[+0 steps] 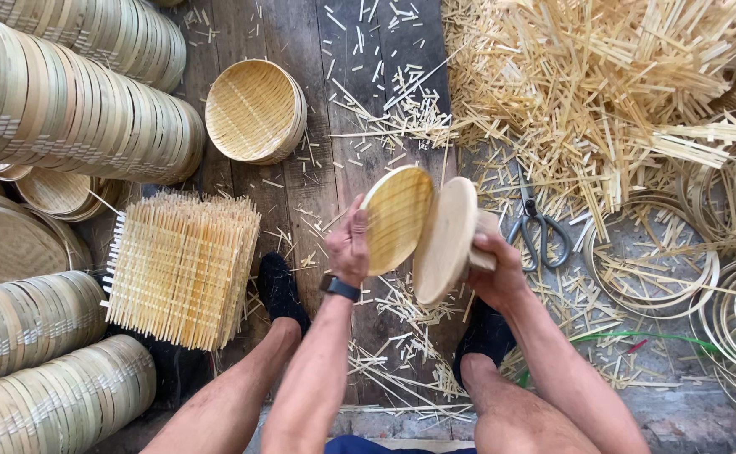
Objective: The person constructs a small bamboo basket. They use shears to trim bamboo strips, assemble a wooden mold, weave bamboo strips into a circular frame, and then check the fit of the woven base within the frame.
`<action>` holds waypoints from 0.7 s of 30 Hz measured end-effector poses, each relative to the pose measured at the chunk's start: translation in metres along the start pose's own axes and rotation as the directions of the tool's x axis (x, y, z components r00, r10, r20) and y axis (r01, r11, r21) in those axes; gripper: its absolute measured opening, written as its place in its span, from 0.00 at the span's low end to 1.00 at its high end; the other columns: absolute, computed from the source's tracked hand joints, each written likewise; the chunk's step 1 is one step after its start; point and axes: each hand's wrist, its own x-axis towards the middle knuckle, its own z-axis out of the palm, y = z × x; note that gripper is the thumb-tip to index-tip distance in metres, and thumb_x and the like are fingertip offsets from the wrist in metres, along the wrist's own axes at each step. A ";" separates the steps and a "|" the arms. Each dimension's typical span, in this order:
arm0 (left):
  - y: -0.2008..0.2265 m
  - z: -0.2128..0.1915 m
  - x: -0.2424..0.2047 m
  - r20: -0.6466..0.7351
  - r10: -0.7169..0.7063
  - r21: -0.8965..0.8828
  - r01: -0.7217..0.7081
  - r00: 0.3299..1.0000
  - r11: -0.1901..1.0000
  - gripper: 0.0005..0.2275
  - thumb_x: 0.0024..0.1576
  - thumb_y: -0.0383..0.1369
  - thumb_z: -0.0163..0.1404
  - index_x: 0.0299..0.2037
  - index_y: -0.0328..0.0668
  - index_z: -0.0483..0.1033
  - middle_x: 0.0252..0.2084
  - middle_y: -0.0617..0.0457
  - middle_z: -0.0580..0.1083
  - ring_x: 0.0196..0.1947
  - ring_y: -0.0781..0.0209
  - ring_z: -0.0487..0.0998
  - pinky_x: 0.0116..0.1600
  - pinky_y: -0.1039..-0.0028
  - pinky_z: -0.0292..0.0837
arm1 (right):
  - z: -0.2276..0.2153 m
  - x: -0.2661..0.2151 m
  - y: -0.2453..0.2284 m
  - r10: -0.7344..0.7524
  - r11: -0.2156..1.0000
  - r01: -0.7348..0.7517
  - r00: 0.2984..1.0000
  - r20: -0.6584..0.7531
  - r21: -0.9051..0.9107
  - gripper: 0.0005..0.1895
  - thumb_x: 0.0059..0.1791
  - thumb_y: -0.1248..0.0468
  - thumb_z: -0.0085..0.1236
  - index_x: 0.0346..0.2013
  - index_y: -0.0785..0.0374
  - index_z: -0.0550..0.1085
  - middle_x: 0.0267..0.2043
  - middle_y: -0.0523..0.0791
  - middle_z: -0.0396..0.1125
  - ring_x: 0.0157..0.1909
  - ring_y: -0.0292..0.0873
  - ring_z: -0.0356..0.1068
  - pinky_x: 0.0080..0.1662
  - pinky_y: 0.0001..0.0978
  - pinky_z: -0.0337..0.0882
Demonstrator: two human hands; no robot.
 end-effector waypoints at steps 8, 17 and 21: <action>-0.026 -0.096 0.049 -0.223 -0.215 -0.032 0.213 0.951 0.976 0.30 0.65 0.56 0.37 0.45 0.34 0.82 0.35 0.51 0.82 0.30 0.66 0.81 0.36 0.71 0.79 | -0.015 -0.020 0.002 -0.086 0.952 0.053 0.992 0.097 0.302 0.45 0.43 0.48 0.63 0.69 0.65 0.59 0.61 0.54 0.65 0.63 0.55 0.66 0.59 0.61 0.70; -0.001 -0.144 0.065 0.140 -0.463 -0.687 0.422 0.876 0.592 0.23 0.65 0.43 0.42 0.53 0.24 0.75 0.51 0.40 0.80 0.45 0.53 0.84 0.51 0.66 0.81 | -0.007 0.028 0.051 0.056 0.997 -0.062 0.991 0.123 0.039 0.39 0.44 0.71 0.58 0.70 0.70 0.58 0.63 0.57 0.63 0.61 0.55 0.68 0.57 0.54 0.73; 0.002 -0.147 0.063 0.215 -0.423 -0.672 0.447 0.880 0.591 0.22 0.67 0.43 0.41 0.55 0.24 0.73 0.53 0.38 0.78 0.48 0.52 0.82 0.54 0.63 0.79 | -0.015 0.004 0.038 0.012 0.997 -0.020 0.995 -0.099 -0.078 0.36 0.51 0.58 0.50 0.70 0.73 0.57 0.64 0.59 0.64 0.57 0.56 0.72 0.54 0.50 0.76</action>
